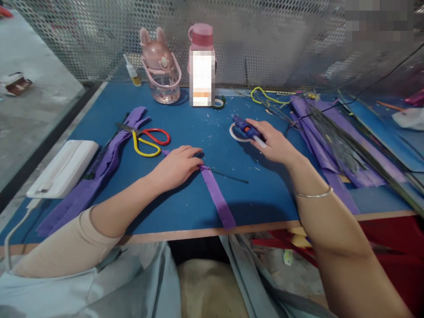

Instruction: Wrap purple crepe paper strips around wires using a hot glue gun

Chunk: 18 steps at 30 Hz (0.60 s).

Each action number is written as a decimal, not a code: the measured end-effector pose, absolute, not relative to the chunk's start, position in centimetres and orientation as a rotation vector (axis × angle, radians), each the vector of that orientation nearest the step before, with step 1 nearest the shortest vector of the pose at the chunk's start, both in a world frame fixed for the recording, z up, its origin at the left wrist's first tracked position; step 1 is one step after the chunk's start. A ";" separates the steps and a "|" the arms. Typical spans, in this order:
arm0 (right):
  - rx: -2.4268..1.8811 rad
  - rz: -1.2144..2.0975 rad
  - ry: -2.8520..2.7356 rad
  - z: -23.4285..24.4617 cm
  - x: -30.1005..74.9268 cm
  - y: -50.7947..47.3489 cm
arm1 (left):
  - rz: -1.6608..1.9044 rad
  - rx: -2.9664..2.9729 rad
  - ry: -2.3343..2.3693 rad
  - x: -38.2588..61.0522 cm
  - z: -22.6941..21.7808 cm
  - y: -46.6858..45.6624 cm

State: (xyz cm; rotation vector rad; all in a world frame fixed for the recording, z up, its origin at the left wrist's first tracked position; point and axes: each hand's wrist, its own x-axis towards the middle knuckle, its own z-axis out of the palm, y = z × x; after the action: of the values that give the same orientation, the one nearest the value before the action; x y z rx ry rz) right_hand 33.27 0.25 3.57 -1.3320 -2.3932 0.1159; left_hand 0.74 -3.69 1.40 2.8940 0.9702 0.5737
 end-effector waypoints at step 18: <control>-1.005 0.503 -2.213 3.9 26.5 -4.4 | 0.588 1.931 0.986 1.6 5.6 -7.2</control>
State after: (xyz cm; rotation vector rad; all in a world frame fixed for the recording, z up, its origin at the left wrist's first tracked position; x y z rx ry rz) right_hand 26.46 -4.39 3.85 -1.0054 -2.2134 0.5030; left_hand 1.64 -7.18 5.60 1.9308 0.9864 0.5883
